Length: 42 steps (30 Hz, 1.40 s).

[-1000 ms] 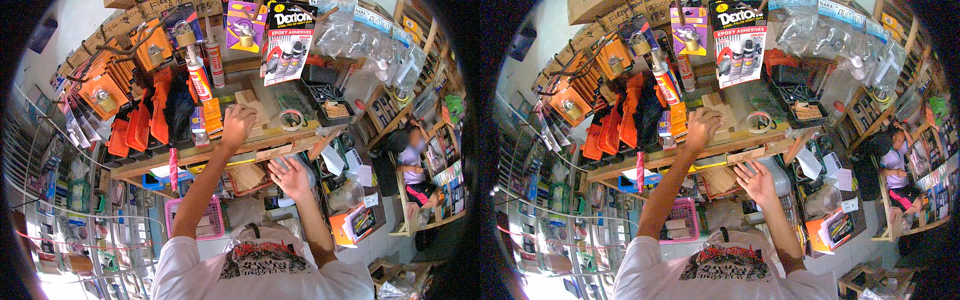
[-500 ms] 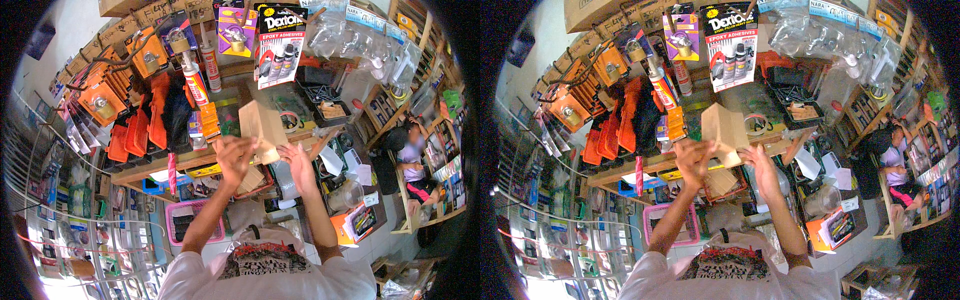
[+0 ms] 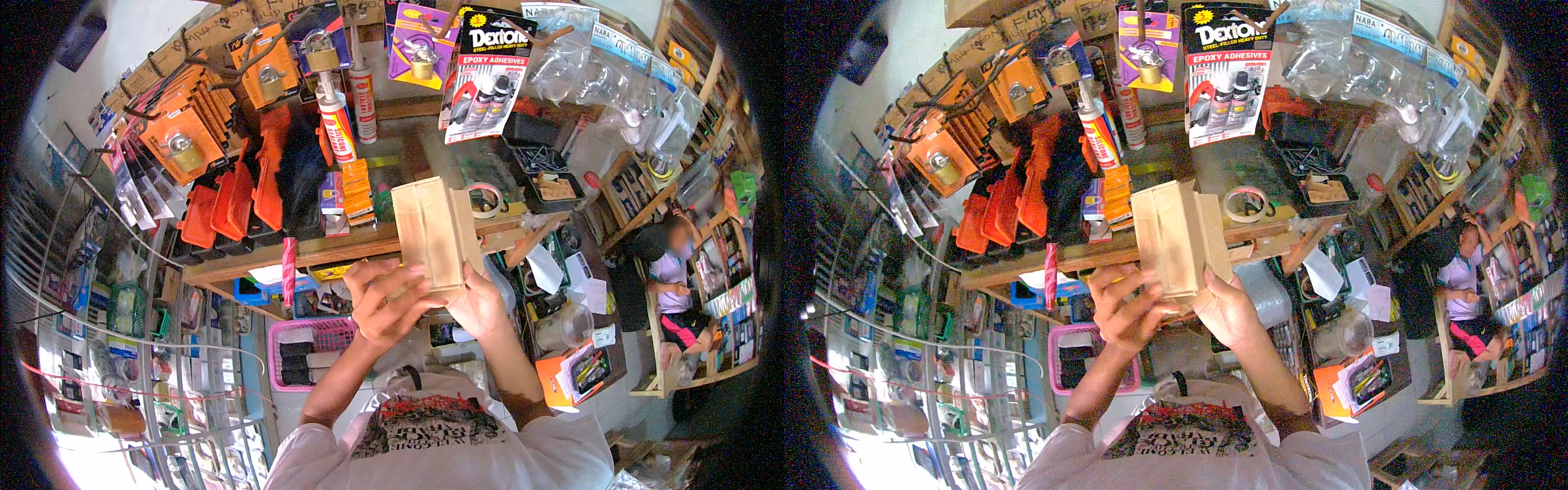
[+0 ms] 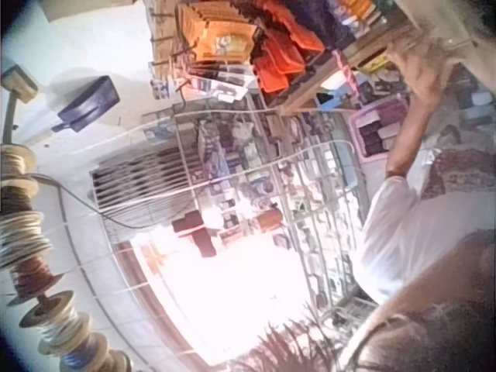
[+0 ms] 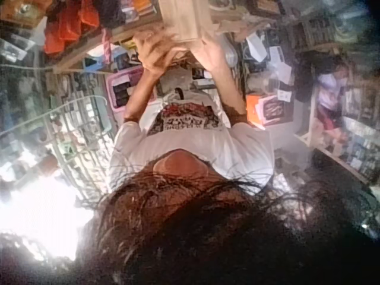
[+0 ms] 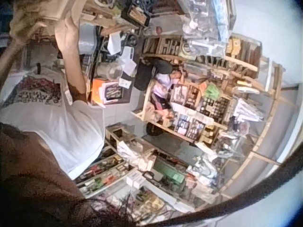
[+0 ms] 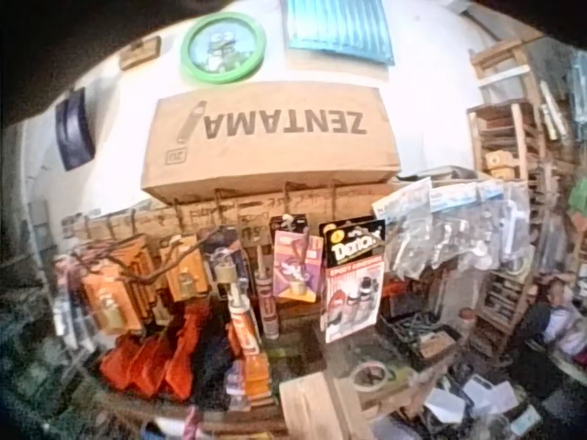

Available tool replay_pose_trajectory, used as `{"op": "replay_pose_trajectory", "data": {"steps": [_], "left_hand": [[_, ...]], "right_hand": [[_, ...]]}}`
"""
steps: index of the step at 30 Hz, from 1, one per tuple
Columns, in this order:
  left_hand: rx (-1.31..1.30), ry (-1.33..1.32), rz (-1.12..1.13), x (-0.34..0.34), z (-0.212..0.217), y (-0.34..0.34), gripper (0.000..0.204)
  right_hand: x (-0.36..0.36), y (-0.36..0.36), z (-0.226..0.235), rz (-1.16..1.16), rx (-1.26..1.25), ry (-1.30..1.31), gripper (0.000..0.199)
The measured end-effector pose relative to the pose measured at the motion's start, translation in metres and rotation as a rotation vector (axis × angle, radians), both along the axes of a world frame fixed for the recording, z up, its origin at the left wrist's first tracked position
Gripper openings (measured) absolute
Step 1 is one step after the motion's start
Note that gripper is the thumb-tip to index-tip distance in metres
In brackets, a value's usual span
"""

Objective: The person assembles a small cardboard box by folding its flaps and securing them with clear adhesive tape. They use scissors to cut the tape and place the finished box on a nearby shelf.

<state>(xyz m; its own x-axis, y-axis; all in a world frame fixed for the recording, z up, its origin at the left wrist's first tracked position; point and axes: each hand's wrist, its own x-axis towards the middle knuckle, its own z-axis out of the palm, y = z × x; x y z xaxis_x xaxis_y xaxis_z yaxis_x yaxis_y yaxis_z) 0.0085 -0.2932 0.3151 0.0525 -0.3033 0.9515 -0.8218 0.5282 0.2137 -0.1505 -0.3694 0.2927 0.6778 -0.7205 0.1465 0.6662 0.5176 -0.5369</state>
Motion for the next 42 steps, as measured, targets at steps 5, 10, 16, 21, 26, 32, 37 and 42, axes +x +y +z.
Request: {"op": "replay_pose_trajectory", "data": {"steps": [5, 10, 16, 21, 26, 32, 37, 42], "left_hand": [[-0.057, -0.035, 0.101, -0.001, -0.006, 0.0, 0.033], [-0.034, 0.011, 0.115, 0.002, -0.015, 0.0, 0.029], [0.002, -0.002, 0.129, 0.006, -0.029, 0.002, 0.033], [-0.003, -0.033, 0.158, 0.019, -0.055, 0.004, 0.03], [0.181, 0.211, 0.099, 0.019, -0.075, 0.016, 0.045], [0.505, 0.339, 0.123, 0.016, -0.149, 0.054, 0.045], [0.643, 0.354, 0.222, 0.023, -0.217, 0.091, 0.04], [0.763, 0.437, 0.258, 0.042, -0.286, 0.134, 0.038]], "right_hand": [[0.002, 0.005, -0.004, 0.059, 0.015, -0.04, 0.058], [0.001, 0.006, -0.009, 0.059, 0.051, -0.003, 0.063], [0.005, 0.013, -0.008, 0.011, 0.035, 0.083, 0.06], [0.012, 0.011, -0.017, 0.105, 0.092, 0.108, 0.051], [0.014, -0.037, -0.038, -0.144, -0.2, 0.6, 0.048], [0.028, -0.134, 0.017, -0.584, -1.46, 1.258, 0.022], [0.048, -0.165, 0.032, -0.392, -1.938, 1.332, 0.021], [0.048, -0.172, 0.019, -0.426, -1.896, 1.364, 0.038]]}}
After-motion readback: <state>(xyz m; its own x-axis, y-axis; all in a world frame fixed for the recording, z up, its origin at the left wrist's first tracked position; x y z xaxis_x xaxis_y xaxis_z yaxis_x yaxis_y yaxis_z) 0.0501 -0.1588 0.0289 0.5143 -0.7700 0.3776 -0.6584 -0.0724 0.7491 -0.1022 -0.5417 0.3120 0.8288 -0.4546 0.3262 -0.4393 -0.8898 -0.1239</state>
